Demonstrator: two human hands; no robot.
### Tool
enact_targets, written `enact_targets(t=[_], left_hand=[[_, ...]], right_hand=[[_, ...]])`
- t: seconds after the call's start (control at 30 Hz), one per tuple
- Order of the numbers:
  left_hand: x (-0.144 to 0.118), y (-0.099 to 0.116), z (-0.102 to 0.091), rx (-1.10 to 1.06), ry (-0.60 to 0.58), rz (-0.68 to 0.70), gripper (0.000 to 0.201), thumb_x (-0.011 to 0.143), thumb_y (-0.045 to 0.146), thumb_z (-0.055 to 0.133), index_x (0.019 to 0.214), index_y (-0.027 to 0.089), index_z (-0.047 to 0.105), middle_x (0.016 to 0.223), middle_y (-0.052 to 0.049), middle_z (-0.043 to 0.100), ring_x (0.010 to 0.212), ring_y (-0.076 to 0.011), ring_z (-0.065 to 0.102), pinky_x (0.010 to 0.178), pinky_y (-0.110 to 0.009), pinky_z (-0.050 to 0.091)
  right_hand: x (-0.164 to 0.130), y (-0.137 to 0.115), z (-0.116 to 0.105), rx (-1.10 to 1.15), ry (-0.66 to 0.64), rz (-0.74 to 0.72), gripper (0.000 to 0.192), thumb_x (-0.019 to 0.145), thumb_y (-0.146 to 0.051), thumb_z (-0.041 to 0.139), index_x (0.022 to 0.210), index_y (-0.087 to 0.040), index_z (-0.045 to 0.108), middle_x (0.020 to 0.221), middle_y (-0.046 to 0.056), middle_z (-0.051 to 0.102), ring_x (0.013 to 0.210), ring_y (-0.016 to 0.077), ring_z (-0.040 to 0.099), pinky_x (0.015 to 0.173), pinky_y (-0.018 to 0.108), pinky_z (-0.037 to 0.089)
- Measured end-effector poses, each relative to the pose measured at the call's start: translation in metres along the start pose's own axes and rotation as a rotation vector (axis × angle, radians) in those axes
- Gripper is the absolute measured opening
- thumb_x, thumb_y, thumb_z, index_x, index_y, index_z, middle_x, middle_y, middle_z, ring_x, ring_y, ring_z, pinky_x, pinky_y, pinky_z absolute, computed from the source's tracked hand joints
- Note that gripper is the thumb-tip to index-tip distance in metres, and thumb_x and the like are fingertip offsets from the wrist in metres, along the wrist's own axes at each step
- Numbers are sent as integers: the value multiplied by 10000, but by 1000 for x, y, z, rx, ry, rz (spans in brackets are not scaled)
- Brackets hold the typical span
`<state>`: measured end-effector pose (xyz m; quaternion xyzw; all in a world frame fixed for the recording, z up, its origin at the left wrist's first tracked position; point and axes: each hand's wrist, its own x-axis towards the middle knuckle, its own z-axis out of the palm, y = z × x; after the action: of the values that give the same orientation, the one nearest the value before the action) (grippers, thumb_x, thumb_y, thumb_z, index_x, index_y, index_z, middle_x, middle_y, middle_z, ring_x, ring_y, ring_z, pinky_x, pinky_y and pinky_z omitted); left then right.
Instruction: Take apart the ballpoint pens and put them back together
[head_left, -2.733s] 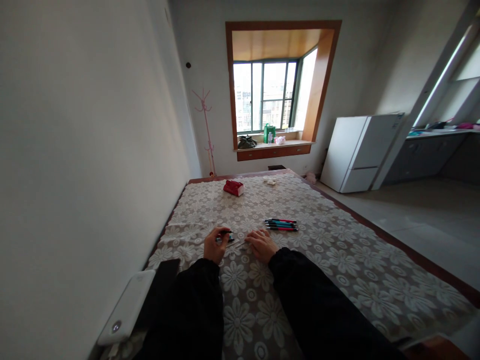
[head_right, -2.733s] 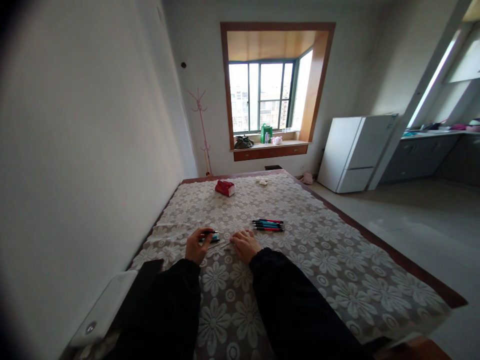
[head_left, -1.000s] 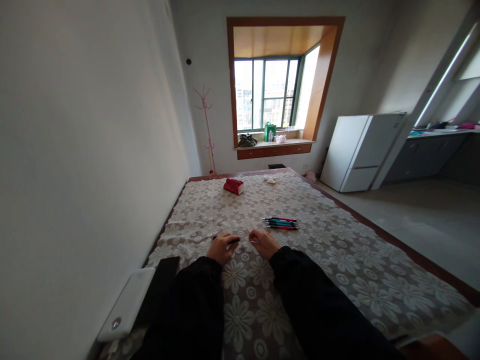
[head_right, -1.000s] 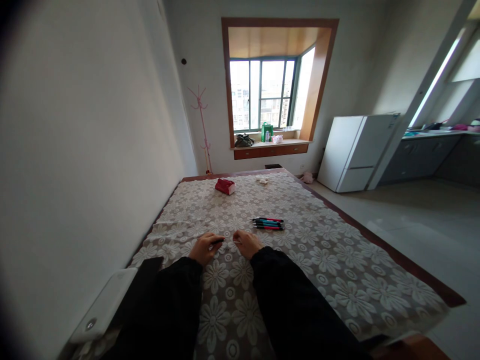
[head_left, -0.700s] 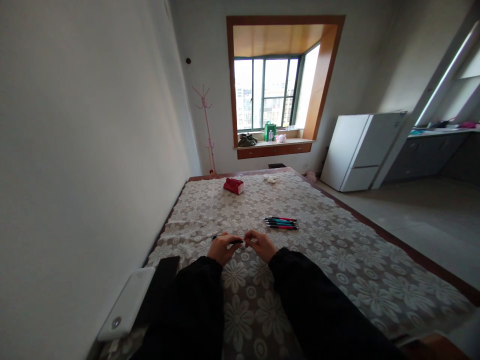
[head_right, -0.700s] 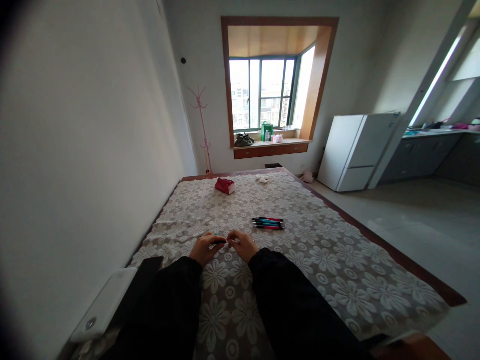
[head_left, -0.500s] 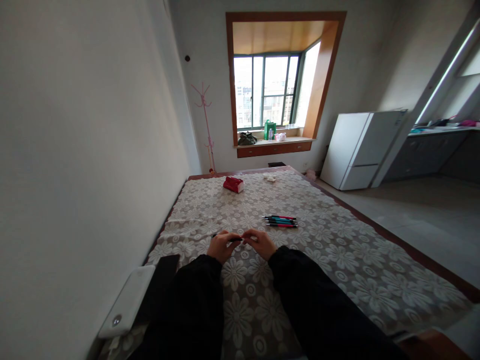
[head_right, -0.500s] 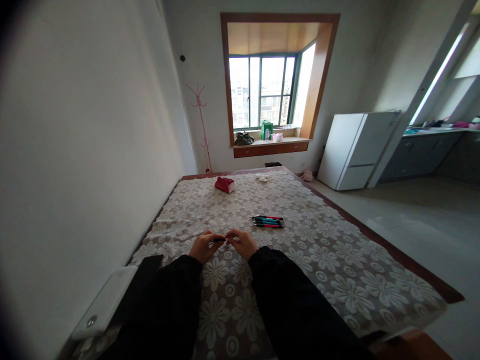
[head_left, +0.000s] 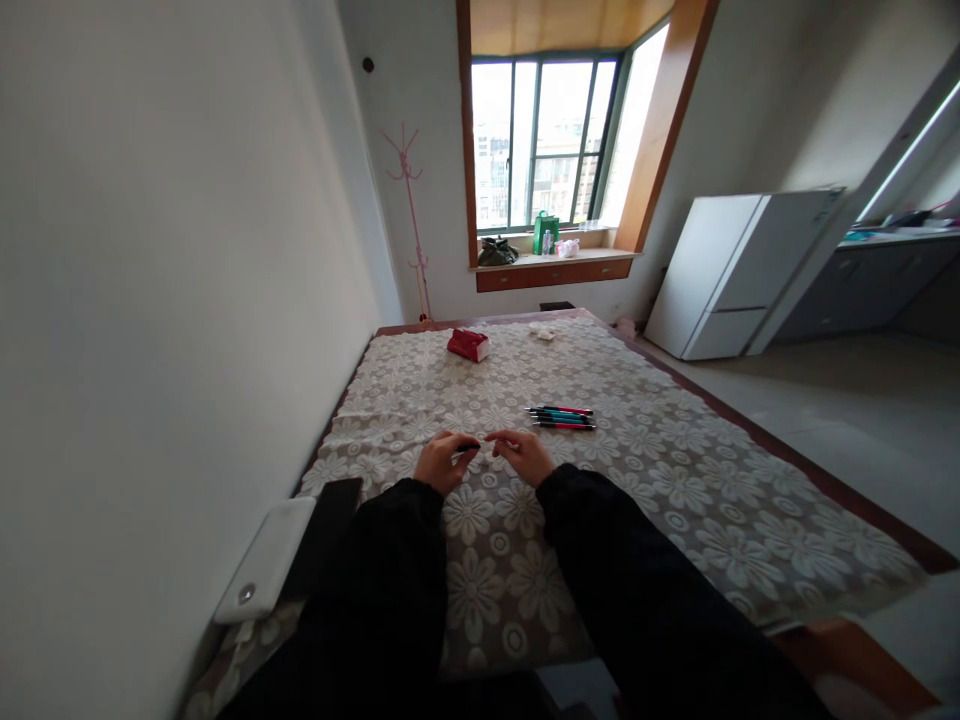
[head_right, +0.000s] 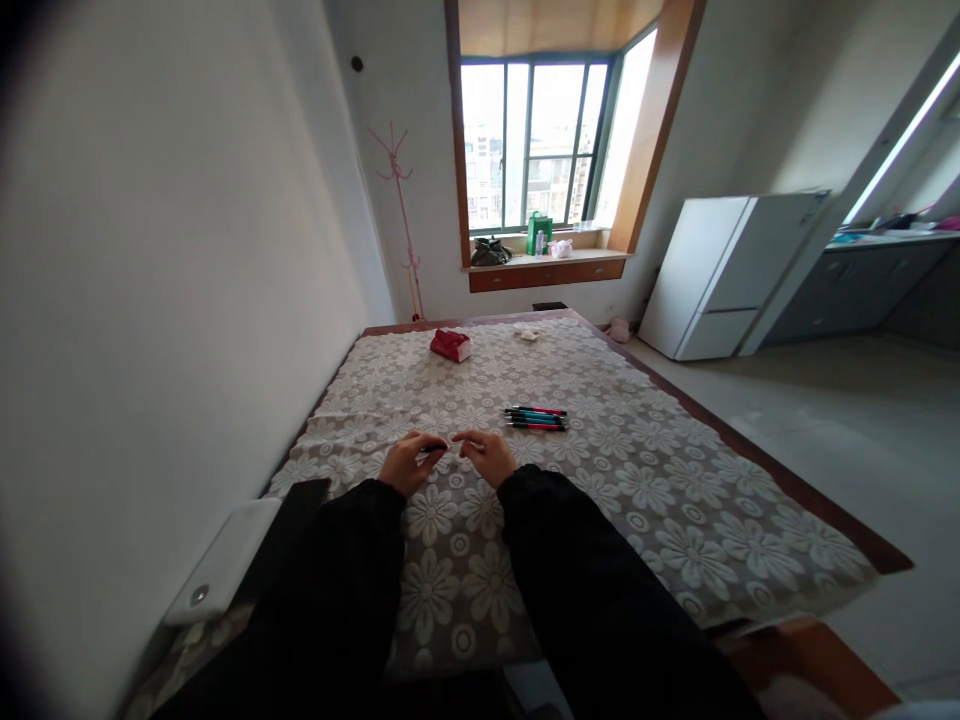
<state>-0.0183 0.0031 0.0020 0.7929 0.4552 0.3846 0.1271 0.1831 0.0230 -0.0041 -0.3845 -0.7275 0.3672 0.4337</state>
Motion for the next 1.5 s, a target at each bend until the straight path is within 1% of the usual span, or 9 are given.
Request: enact_targets(t=[0.27,0.47,0.6,0.7,0.93,1.03,1.17,1.27,1.5], left_hand=[[0,4,-4,45,5,-15,167,839,229,602,983,237,685,896,-33,683,867,-169,648,824,-294,525],[1,3,-4,142,-30,-59,157,781,232,654,930,247,702,833,-14,685,799,-162,645,798,-282,517],[0,-2,-2,190,-47,-80,155,776,253,665,925,268,709,808,-2,698,792,-172,642,764,-279,503],[0,-7,-1,192,-18,-132,134,802,271,646,923,268,704,815,-1,705,747,-165,636,728,-274,497],[2,-10,2,143,28,-92,112,834,259,618,907,254,703,835,-12,711,757,-170,630,724,-280,497],[2,-7,1,132,19,-32,144,824,244,641,956,259,695,898,-18,708,845,-185,629,766,-290,503],[3,-3,1,69,-2,49,335,772,296,722,1100,274,655,999,-32,691,924,-197,619,838,-322,497],[3,0,4,-25,-12,33,272,776,320,722,1035,254,678,941,-34,692,848,-180,620,769,-304,502],[3,14,8,-229,86,-60,127,809,296,664,896,206,681,848,-29,690,759,-150,617,649,-254,478]], right_hand=[[4,-2,-7,105,100,20,170,790,-272,535,903,-181,625,673,-6,653,686,151,619,654,257,464],[6,8,-11,-127,235,77,206,765,-219,497,909,-189,642,691,-13,634,640,140,592,628,242,437],[3,11,-15,-394,203,77,233,796,-201,488,944,-229,666,716,-17,645,613,135,572,620,239,414],[3,9,-22,-583,200,76,216,798,-166,495,871,-244,682,835,4,690,751,162,613,687,252,417],[4,21,-28,-736,89,142,247,767,-276,653,1013,-268,650,943,17,703,837,203,632,702,279,424],[5,23,-26,-635,62,90,208,783,-212,632,984,-258,663,914,16,708,809,189,632,700,280,423],[5,14,-16,-225,-16,-48,184,813,-282,624,981,-223,670,906,24,706,768,166,627,611,247,418],[3,6,-5,14,-54,-31,219,794,-334,643,972,-211,673,902,35,693,809,178,629,574,234,424],[1,5,3,75,-4,-7,213,765,-321,669,943,-205,671,872,35,681,825,186,629,572,228,438]])
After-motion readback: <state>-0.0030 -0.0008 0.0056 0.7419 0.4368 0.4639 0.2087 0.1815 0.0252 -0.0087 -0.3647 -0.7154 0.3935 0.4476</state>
